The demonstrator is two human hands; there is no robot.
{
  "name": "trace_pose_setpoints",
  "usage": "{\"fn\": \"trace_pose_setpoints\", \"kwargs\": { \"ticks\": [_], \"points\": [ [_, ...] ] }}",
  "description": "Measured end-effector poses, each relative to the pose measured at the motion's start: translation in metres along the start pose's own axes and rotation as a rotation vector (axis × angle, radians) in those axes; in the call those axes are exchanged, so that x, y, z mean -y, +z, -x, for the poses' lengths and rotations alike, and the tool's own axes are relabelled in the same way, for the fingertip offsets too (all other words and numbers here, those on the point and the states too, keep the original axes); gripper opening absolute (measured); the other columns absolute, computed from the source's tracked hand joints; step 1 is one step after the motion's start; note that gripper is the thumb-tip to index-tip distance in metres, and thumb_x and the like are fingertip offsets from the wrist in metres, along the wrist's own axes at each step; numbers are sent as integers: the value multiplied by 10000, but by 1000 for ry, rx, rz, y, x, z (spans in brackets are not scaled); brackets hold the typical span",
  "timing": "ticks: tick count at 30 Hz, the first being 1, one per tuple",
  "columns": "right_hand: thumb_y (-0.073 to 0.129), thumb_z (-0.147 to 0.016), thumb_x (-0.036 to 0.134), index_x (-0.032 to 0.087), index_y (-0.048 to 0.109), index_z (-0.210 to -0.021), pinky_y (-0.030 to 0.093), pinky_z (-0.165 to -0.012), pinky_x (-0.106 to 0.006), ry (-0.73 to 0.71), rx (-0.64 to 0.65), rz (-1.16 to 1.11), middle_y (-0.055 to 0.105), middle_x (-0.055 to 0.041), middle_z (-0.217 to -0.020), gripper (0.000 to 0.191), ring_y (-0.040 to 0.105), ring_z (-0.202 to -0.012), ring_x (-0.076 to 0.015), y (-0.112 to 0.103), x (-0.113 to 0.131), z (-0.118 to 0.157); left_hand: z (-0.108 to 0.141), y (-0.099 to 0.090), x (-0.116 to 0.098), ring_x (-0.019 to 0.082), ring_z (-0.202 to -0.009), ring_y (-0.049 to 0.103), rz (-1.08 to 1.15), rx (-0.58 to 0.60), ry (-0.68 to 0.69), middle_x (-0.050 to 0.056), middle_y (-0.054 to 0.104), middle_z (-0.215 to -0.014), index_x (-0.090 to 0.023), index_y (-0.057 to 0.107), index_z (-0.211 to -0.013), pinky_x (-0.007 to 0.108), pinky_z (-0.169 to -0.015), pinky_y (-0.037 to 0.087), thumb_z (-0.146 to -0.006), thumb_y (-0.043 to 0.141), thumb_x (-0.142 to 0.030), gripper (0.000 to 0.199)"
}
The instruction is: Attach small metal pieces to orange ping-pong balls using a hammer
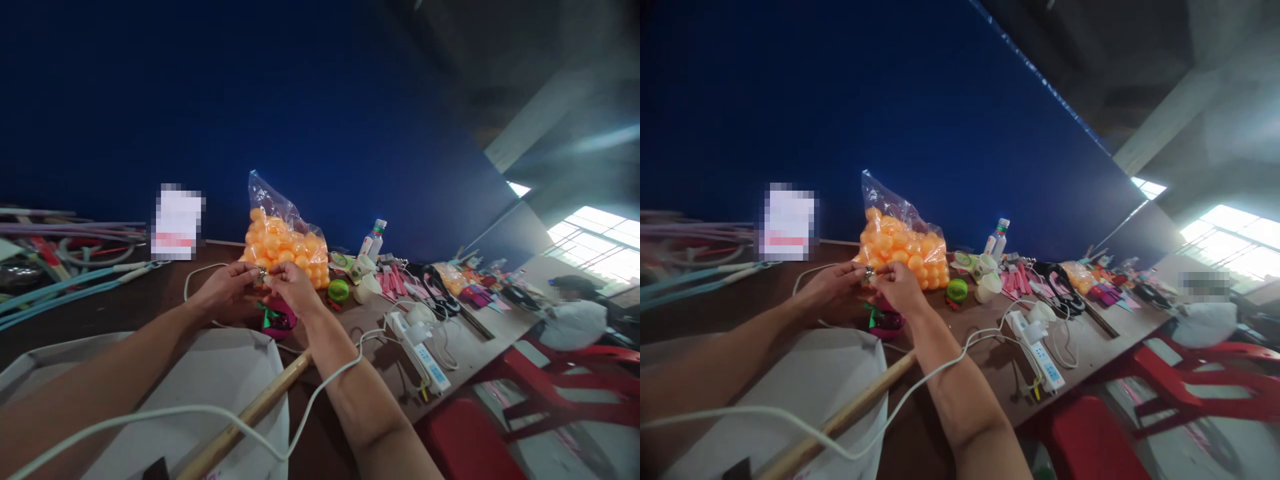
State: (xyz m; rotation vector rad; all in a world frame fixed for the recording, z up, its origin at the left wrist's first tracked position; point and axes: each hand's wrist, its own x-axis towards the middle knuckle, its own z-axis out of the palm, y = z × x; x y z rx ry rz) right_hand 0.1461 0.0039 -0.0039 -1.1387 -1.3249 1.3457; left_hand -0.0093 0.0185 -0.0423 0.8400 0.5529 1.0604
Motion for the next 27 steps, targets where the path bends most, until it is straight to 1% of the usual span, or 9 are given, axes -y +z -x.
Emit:
{"fn": "trace_pose_setpoints", "kwargs": {
  "ticks": [5, 8, 12, 16, 18, 21, 23, 27],
  "points": [
    [732, -673, 253, 187, 489, -837, 497, -431, -221, -13, 0, 13, 575, 91, -554, 301, 516, -403, -71, 1, 1, 2, -2, -3, 3, 235, -742, 718, 20, -1, -18, 105, 729, -829, -130, 610, -910, 375, -698, 584, -747, 726, -243, 230],
    [737, -669, 276, 186, 493, -840, 500, -433, -219, -17, 8, 6, 574, 97, -552, 311, 521, -395, -69, 0, 1, 2, 1, -1, 2, 245, -738, 720, 28, 1, -18, 110, 728, -836, -130, 612, -912, 383, -687, 588, -748, 720, -220, 216],
    [764, -636, 300, 186, 496, -828, 491, -422, -202, -4, 6, -1, 570, 107, -532, 348, 515, -379, -60, 0, 2, 2, 5, 6, -4, 222, -714, 717, 26, -28, -11, 99, 728, -812, -124, 628, -877, 339, -671, 588, -747, 715, -199, 173],
    [779, -614, 328, 189, 493, -819, 509, -441, -210, -28, 7, -43, 567, 107, -516, 378, 527, -390, -66, 3, 3, 4, 6, 11, -9, 188, -658, 697, 20, -53, 3, 79, 721, -754, -120, 643, -819, 302, -643, 583, -739, 723, -213, 147],
    [784, -610, 347, 188, 492, -818, 514, -451, -212, -38, 8, -68, 573, 102, -521, 391, 530, -401, -67, 4, 3, 4, 5, 11, -10, 186, -643, 688, 15, -48, 25, 82, 719, -751, -117, 658, -800, 301, -637, 582, -746, 717, -219, 130],
    [786, -619, 369, 179, 503, -835, 539, -503, -222, -56, 22, -122, 618, 76, -591, 403, 536, -443, -57, 5, 2, 4, 5, 10, -11, 184, -622, 677, 21, -49, 69, 92, 718, -756, -120, 686, -786, 296, -630, 581, -777, 680, -199, 79],
    [788, -627, 377, 174, 513, -854, 550, -536, -231, -63, 33, -149, 628, 67, -625, 410, 535, -464, -53, 4, 2, 4, 5, 8, -11, 184, -624, 676, 38, -64, 90, 99, 719, -770, -117, 701, -792, 287, -629, 581, -798, 648, -176, 80],
    [761, -671, 409, 186, 509, -897, 541, -531, -246, -58, 46, -138, 620, 62, -635, 405, 570, -480, -80, 4, 0, 3, 4, 6, -12, 175, -627, 673, 80, -115, 70, 106, 722, -799, -101, 706, -827, 272, -617, 582, -815, 614, -149, 105]
  ]
}}
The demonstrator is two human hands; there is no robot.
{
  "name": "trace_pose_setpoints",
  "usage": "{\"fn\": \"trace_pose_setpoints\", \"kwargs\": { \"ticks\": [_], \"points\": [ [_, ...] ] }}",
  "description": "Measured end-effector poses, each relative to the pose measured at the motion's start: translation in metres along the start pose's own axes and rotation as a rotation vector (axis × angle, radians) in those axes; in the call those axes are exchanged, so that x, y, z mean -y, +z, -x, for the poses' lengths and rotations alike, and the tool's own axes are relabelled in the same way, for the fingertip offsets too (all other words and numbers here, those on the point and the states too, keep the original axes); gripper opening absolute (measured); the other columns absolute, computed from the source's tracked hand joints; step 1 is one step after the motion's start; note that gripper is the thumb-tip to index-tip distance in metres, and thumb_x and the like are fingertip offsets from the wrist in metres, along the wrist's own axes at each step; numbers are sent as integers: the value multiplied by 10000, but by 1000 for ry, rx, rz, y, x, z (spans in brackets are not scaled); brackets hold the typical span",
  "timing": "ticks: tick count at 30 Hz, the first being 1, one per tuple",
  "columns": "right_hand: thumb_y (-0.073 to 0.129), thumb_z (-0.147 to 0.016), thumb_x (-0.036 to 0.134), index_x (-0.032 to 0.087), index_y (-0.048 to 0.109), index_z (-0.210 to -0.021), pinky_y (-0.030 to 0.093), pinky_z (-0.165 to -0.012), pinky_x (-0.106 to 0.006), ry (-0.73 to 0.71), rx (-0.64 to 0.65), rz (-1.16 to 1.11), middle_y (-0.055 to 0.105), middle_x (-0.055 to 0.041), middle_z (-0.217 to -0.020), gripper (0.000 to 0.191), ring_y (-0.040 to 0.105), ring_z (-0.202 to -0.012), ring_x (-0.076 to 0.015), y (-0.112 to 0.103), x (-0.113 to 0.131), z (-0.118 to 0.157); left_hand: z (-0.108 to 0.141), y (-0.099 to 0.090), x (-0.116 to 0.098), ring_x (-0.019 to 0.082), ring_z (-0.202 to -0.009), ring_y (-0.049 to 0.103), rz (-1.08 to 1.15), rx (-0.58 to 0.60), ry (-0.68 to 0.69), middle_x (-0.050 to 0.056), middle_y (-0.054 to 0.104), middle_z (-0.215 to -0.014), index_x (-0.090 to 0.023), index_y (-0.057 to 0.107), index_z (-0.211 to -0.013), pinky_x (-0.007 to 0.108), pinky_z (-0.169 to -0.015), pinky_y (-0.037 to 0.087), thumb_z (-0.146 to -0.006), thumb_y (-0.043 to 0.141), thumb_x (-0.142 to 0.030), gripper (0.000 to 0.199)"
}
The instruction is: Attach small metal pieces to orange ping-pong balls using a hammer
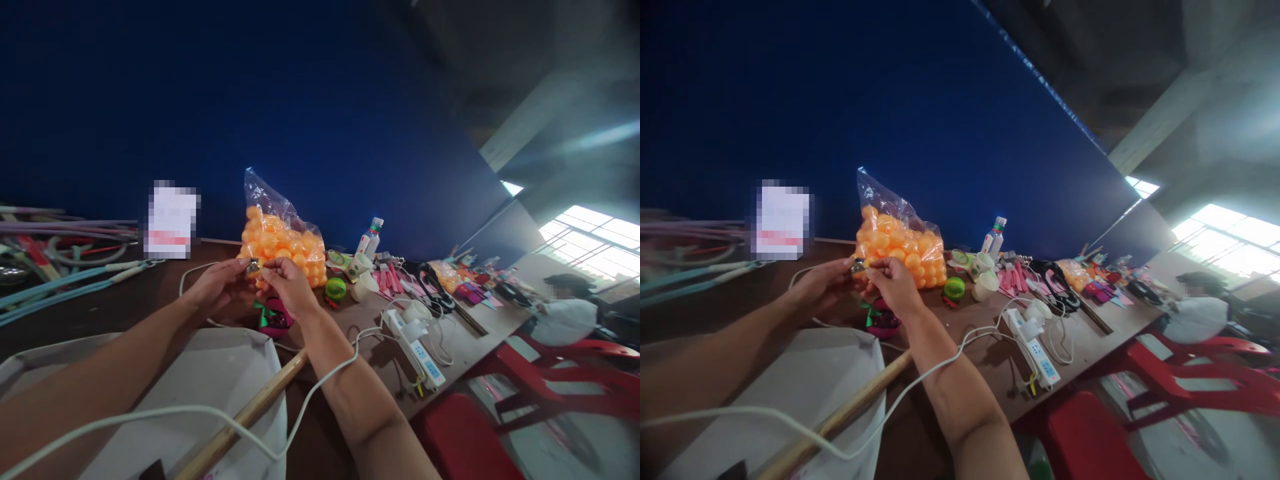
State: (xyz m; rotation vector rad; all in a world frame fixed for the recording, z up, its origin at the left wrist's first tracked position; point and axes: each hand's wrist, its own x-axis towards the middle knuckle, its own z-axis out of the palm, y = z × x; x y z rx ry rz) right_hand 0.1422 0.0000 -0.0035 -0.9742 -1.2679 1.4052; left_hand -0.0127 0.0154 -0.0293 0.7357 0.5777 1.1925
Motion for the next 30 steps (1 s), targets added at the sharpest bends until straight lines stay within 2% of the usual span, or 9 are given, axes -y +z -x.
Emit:
{"fn": "trace_pose_setpoints", "kwargs": {
  "ticks": [5, 8, 10, 12, 14, 18, 25, 28, 30],
  "points": [
    [678, -758, 379, 195, 491, -915, 495, -498, -241, -15, 17, 146, 639, 36, -703, 306, 564, -482, -89, 3, 6, 5, 0, 1, -3, 159, -616, 666, 76, -52, -19, 97, 704, -743, -85, 689, -840, 242, -585, 574, -850, 573, -152, 134],
    [600, -828, 340, 202, 520, -904, 468, -540, -234, -72, 78, 421, 651, 16, -784, 177, 572, -548, -91, 7, 26, 23, 0, 2, -6, 135, -567, 644, 157, -98, -11, 70, 688, -705, -101, 676, -809, 216, -549, 559, -854, 566, -134, 124],
    [603, -834, 327, 200, 577, -891, 449, -613, -231, -173, 243, 746, 660, -1, -851, 141, 606, -699, -117, 10, 42, 40, 0, 2, -7, 124, -540, 627, 213, -127, -20, 56, 675, -677, -113, 667, -792, 210, -529, 551, -857, 559, -128, 127],
    [643, -809, 367, 212, 616, -937, 416, -628, -234, -209, 607, 1075, 679, -1, -895, 203, 612, -750, -130, 15, 52, 56, -1, 2, -9, 125, -525, 617, 243, -146, -38, 54, 665, -651, -114, 662, -778, 214, -511, 546, -862, 549, -135, 142],
    [675, -766, 451, 227, 631, -1005, 374, -583, -239, -241, 957, 1262, 696, -5, -950, 331, 618, -777, -144, 21, 52, 68, -1, 2, -9, 129, -526, 618, 250, -161, -45, 62, 671, -659, -112, 663, -782, 219, -503, 544, -860, 548, -140, 142],
    [685, -693, 570, 222, 659, -989, 311, -488, -263, -194, 1240, 1472, 714, -21, -924, 458, 624, -754, -179, 39, 36, 78, -3, -1, -9, 145, -563, 640, 249, -202, -44, 74, 696, -707, -117, 671, -804, 239, -535, 558, -855, 547, -142, 136],
    [657, -732, 394, 265, 672, -858, 286, -448, -272, -51, 1426, 1551, 702, 13, -800, 181, 602, -654, -171, 60, 23, 78, -9, -9, -7, 150, -621, 671, 282, -195, -17, 67, 713, -740, -129, 685, -812, 241, -604, 585, -826, 588, -117, 99],
    [590, -784, 308, 253, 661, -904, 282, -459, -275, -142, 1431, 1512, 702, 12, -839, 150, 594, -679, -163, 55, 25, 75, -10, -10, -6, 151, -644, 682, 285, -213, -13, 64, 718, -751, -126, 690, -816, 244, -628, 593, -795, 626, -104, 71],
    [550, -819, 288, 229, 658, -913, 287, -477, -278, -252, 1361, 1496, 698, -7, -862, 155, 589, -710, -165, 49, 30, 72, -10, -10, -6, 146, -648, 683, 275, -235, -13, 63, 718, -750, -115, 692, -817, 239, -632, 593, -772, 650, -94, 65]
  ]
}}
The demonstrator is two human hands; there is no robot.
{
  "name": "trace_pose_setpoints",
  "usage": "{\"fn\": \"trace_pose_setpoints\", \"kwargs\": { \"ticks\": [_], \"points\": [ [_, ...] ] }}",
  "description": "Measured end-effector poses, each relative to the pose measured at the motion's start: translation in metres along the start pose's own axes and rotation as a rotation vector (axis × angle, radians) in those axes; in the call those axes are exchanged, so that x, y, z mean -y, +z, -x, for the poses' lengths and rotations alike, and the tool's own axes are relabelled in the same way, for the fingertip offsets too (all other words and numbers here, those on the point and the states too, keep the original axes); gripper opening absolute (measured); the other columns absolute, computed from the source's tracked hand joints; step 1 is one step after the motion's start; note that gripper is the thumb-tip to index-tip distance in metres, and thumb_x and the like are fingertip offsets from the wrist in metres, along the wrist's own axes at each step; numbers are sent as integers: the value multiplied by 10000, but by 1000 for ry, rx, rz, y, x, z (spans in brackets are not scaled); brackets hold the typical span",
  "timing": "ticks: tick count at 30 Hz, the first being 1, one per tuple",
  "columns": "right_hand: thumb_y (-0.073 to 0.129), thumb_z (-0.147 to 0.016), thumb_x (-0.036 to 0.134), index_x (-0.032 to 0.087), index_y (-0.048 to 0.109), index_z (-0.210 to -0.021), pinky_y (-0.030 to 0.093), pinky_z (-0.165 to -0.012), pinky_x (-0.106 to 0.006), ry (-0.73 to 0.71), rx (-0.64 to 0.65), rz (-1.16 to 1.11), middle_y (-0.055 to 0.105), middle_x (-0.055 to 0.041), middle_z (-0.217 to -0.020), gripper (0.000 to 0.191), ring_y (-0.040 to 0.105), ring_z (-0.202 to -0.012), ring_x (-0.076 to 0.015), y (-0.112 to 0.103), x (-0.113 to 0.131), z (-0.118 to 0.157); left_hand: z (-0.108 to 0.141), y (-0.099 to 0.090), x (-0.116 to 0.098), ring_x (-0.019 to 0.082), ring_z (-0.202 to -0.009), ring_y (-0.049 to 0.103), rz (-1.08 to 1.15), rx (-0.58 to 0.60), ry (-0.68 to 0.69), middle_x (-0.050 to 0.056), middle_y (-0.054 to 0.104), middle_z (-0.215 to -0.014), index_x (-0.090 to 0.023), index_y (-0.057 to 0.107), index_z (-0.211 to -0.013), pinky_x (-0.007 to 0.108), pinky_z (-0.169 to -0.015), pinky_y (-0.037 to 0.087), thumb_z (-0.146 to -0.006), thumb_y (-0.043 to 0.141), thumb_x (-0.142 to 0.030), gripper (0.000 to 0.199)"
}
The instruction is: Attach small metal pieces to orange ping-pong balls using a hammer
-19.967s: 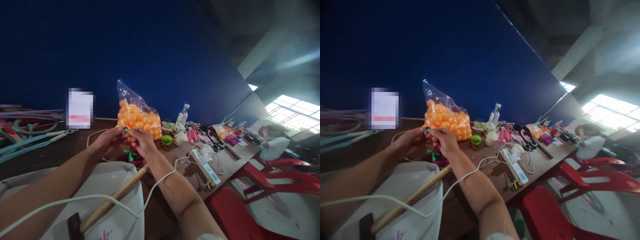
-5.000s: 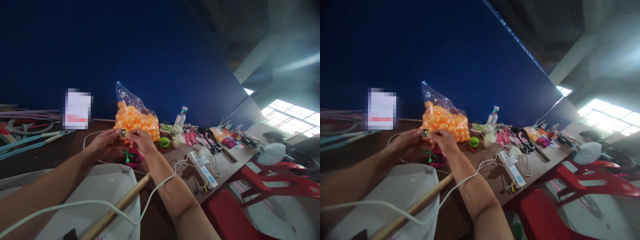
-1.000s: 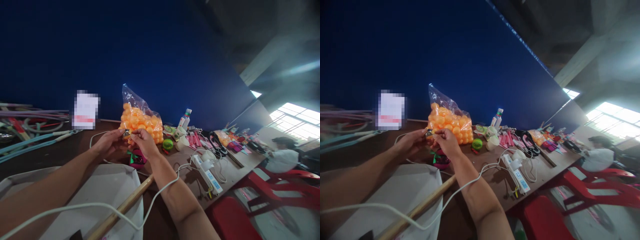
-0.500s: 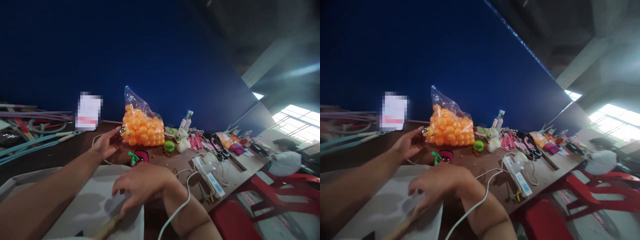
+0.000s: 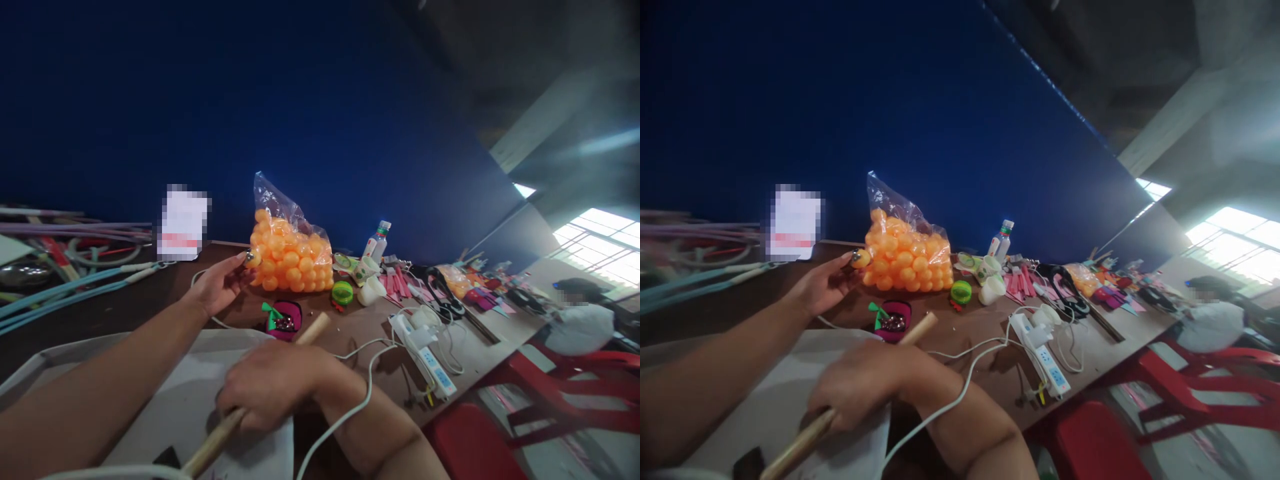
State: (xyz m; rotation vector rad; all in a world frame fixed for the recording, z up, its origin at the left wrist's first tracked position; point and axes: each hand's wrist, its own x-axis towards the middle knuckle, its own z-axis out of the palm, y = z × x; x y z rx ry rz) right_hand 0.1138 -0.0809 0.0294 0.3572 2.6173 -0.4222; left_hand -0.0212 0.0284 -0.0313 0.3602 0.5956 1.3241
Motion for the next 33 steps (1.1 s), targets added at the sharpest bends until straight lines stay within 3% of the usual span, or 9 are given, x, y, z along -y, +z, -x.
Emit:
{"fn": "trace_pose_setpoints", "kwargs": {
  "ticks": [4, 9, 14, 18, 21, 33],
  "points": [
    [535, -866, 346, 202, 652, -919, 337, -556, -266, 77, -209, -27, 683, -31, -884, 193, 587, -790, -172, -10, -8, 18, -1, 0, 0, 138, -645, 681, -10, -16, 7, 69, 718, -749, -97, 695, -812, 233, -636, 591, -774, 650, -89, 59],
    [492, -925, 316, 194, 648, -950, 380, -663, -245, 259, -520, -235, 665, -32, -946, 199, 583, -828, -145, -21, -17, 39, -1, -2, 1, 131, -651, 676, -15, 9, 5, 60, 718, -768, -114, 698, -849, 230, -644, 586, -814, 615, -98, 92],
    [430, -948, 334, 178, 605, -813, 370, -600, -254, 495, -896, -409, 628, -26, -756, 270, 548, -669, -136, -16, -36, 42, 0, 0, 1, 130, -595, 656, -37, 7, 1, 47, 700, -721, -128, 677, -800, 233, -600, 575, -825, 580, -94, 106],
    [424, -945, 307, 200, 603, -1010, 414, -659, -271, 613, -1102, -422, 659, -36, -848, 218, 581, -721, -150, -8, -52, 38, 1, 2, 1, 129, -600, 667, -20, -68, 22, 47, 689, -674, -106, 667, -762, 225, -617, 579, -822, 567, -67, 123],
    [411, -950, 299, 218, 565, -1136, 439, -684, -275, 645, -1161, -400, 663, -37, -887, 254, 600, -750, -155, -6, -56, 36, 3, 4, 1, 126, -600, 668, -31, -63, 38, 55, 696, -693, -96, 680, -767, 225, -619, 584, -807, 596, -73, 96],
    [432, -936, 269, 204, 580, -1119, 462, -735, -286, 683, -1140, -281, 673, -55, -943, 244, 619, -833, -177, -7, -55, 33, -2, -1, 2, 125, -622, 661, -49, -12, 48, 45, 699, -739, -113, 691, -767, 229, -646, 586, -734, 689, -89, 41]
  ]
}}
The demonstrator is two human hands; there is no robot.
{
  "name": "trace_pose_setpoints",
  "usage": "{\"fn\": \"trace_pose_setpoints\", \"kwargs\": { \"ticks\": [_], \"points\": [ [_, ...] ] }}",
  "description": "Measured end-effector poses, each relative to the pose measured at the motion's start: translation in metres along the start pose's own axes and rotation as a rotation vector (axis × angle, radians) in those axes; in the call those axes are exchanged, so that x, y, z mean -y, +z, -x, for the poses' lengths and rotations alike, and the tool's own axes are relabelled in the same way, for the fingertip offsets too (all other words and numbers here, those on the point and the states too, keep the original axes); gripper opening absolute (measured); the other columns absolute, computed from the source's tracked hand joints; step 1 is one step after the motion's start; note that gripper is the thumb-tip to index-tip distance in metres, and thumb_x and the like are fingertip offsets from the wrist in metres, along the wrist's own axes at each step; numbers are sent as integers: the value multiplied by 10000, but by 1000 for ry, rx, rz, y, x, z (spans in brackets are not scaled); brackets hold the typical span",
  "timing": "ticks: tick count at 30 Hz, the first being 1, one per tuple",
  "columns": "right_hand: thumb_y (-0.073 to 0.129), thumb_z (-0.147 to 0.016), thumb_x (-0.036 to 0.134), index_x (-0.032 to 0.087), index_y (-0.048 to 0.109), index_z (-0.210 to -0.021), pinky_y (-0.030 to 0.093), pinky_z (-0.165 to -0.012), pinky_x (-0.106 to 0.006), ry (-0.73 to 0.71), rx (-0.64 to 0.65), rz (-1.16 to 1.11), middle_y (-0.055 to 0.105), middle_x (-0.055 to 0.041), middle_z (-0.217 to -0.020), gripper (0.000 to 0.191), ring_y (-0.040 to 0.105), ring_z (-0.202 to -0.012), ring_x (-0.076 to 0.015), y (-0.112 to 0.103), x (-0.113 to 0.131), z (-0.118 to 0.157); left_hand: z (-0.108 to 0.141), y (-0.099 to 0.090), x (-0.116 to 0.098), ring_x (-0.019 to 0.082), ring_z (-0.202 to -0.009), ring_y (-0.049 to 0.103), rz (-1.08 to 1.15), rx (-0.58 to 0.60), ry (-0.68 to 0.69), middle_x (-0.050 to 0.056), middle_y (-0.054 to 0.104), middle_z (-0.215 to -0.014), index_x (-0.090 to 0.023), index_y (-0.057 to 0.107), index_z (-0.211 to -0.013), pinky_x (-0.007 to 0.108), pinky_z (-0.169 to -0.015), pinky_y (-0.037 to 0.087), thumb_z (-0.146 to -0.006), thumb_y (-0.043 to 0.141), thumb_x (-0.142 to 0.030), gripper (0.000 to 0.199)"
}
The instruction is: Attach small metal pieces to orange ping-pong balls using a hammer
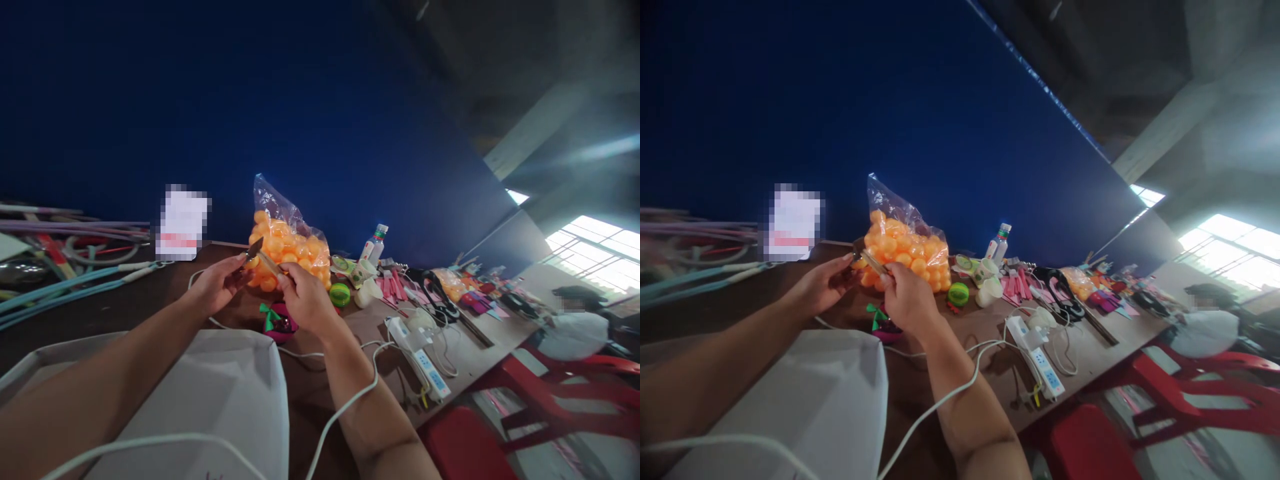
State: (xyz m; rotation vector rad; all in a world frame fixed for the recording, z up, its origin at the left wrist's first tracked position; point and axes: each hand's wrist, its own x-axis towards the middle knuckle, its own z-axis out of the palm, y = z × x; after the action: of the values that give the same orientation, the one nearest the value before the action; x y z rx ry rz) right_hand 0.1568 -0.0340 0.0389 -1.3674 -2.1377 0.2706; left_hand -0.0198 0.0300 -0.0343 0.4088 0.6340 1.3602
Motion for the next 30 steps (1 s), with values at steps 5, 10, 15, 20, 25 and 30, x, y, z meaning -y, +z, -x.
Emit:
{"fn": "trace_pose_setpoints", "kwargs": {
  "ticks": [5, 10, 15, 20, 25, 30],
  "points": [
    [443, -932, 270, 204, 584, -1109, 461, -734, -285, -7, -2, 22, 676, -55, -954, 236, 618, -825, -174, 2, 0, 1, 0, 0, 1, 120, -625, 660, -24, 14, 20, 49, 689, -741, -107, 690, -774, 219, -639, 583, -766, 652, -78, 49],
    [444, -932, 266, 199, 584, -1111, 463, -736, -287, -15, -9, 16, 676, -60, -954, 237, 617, -822, -173, 2, 0, 1, -1, -1, 1, 120, -622, 657, -30, 34, 22, 49, 687, -733, -104, 699, -774, 220, -632, 583, -782, 642, -84, 61],
    [441, -931, 254, 193, 588, -1107, 463, -745, -292, -12, -9, 5, 674, -63, -971, 237, 615, -835, -175, 1, 0, 0, -3, -2, 2, 116, -626, 653, -14, 45, 49, 51, 693, -749, -96, 702, -783, 222, -645, 580, -776, 653, -85, 51],
    [460, -916, 240, 195, 597, -1091, 467, -767, -307, -3, 7, 39, 678, -60, -947, 227, 617, -835, -184, 3, 0, -1, -2, 0, 1, 120, -599, 649, -7, 4, 35, 54, 682, -711, -84, 692, -805, 223, -611, 569, -807, 618, -86, 74],
    [438, -935, 281, 208, 599, -1104, 474, -776, -301, 7, -24, -17, 674, -60, -997, 244, 624, -889, -187, 0, 0, 0, -1, 0, 0, 128, -608, 652, 3, 18, 40, 56, 683, -703, -95, 683, -788, 237, -624, 569, -817, 598, -85, 91],
    [429, -938, 284, 201, 591, -1124, 472, -787, -289, -11, -44, -21, 672, -63, -1012, 260, 622, -909, -182, 1, 1, 1, -4, -5, 3, 129, -636, 658, -35, 70, 69, 58, 705, -770, -112, 697, -792, 244, -661, 575, -781, 645, -116, 53]
  ]
}}
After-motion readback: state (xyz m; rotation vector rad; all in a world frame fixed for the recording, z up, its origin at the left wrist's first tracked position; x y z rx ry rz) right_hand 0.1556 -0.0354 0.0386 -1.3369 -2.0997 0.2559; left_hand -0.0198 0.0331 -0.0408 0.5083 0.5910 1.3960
